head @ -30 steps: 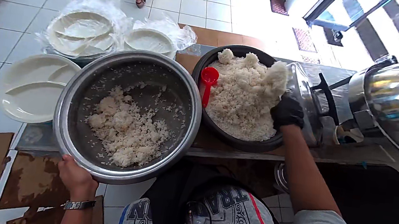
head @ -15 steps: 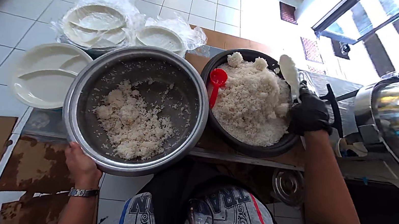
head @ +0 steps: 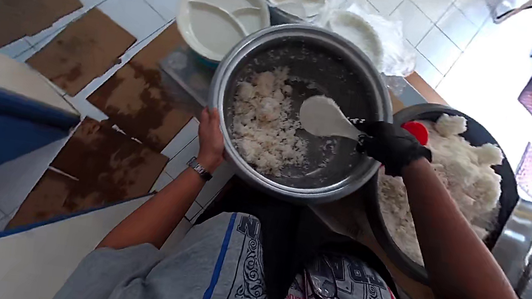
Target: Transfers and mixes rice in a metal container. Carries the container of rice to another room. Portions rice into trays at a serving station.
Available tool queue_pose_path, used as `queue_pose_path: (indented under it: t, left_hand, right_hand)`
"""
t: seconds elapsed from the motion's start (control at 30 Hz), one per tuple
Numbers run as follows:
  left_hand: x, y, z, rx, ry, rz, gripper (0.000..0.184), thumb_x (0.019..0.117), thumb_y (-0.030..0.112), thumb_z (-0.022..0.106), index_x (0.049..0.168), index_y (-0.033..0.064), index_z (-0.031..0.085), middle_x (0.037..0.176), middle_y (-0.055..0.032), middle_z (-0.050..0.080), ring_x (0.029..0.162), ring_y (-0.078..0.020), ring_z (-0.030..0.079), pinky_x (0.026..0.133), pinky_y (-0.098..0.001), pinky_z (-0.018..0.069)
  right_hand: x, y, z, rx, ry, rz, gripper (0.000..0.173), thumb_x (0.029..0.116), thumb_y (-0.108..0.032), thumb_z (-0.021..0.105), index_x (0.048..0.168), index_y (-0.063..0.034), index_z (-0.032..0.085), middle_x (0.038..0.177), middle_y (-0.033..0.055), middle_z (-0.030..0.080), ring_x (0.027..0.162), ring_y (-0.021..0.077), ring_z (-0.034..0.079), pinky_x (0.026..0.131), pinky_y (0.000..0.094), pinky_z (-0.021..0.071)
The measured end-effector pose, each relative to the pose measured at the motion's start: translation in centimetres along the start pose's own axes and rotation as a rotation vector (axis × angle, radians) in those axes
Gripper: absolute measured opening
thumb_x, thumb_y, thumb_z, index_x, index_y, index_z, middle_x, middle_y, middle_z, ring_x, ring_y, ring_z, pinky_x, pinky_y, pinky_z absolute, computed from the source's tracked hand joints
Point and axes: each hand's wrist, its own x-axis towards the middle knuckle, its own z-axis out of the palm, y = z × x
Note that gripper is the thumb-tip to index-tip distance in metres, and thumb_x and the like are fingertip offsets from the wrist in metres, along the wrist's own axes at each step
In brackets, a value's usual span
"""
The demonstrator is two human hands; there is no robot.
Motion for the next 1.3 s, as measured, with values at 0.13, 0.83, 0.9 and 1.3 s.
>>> queue_pose_path:
  t: [0.13,0.83,0.9,1.3]
  left_hand:
    - [0.4,-0.5,0.1,-0.091,0.006,-0.004,0.050,0.1128,0.033,0.036,0.154,0.0046,0.035,0.141,-0.0179,0.056,0.124,-0.0196,0.060,0.105,-0.0396,0.0510]
    - [-0.5,0.0,0.3,-0.137,0.024,-0.070,0.045,0.1123,0.038,0.037,0.148,0.0104,0.043,0.134,-0.0140,0.059,0.117,-0.0202,0.062,0.098,-0.0425,0.0520]
    - [-0.7,0.0,0.0,-0.108,0.000,-0.065,0.048,0.1116,0.042,0.037,0.150,0.0131,0.042,0.137,-0.0137,0.058,0.118,-0.0216,0.061,0.099,-0.0446,0.0520]
    - [-0.5,-0.4,0.0,-0.130,-0.036,-0.032,0.050,0.1106,0.045,0.038,0.151,0.0152,0.039,0.134,-0.0122,0.059,0.115,-0.0191,0.063,0.096,-0.0418,0.0542]
  right_hand:
    - [5.0,-2.3,1.5,-0.423,-0.104,0.035,0.033,0.0907,-0.020,0.072,0.118,-0.0018,0.069,0.116,0.0304,0.067,0.113,0.0520,0.062,0.088,0.0761,0.0447]
    - [7.4,-8.9,13.4,0.651,-0.368,-0.127,0.039,0.0976,0.001,0.061,0.135,-0.0067,0.064,0.083,0.0102,0.067,0.051,0.0103,0.046,0.047,0.0271,0.0402]
    - [7.6,-8.5,12.8,0.719,-0.371,-0.141,0.037,0.0991,0.000,0.059,0.135,-0.0061,0.064,0.080,0.0087,0.067,0.050,0.0093,0.047,0.046,0.0255,0.0400]
    - [2.5,-6.0,6.2,0.892,-0.205,-0.122,0.037,0.0979,0.007,0.055,0.133,-0.0032,0.064,0.078,0.0068,0.065,0.045,0.0058,0.042,0.040,0.0212,0.0345]
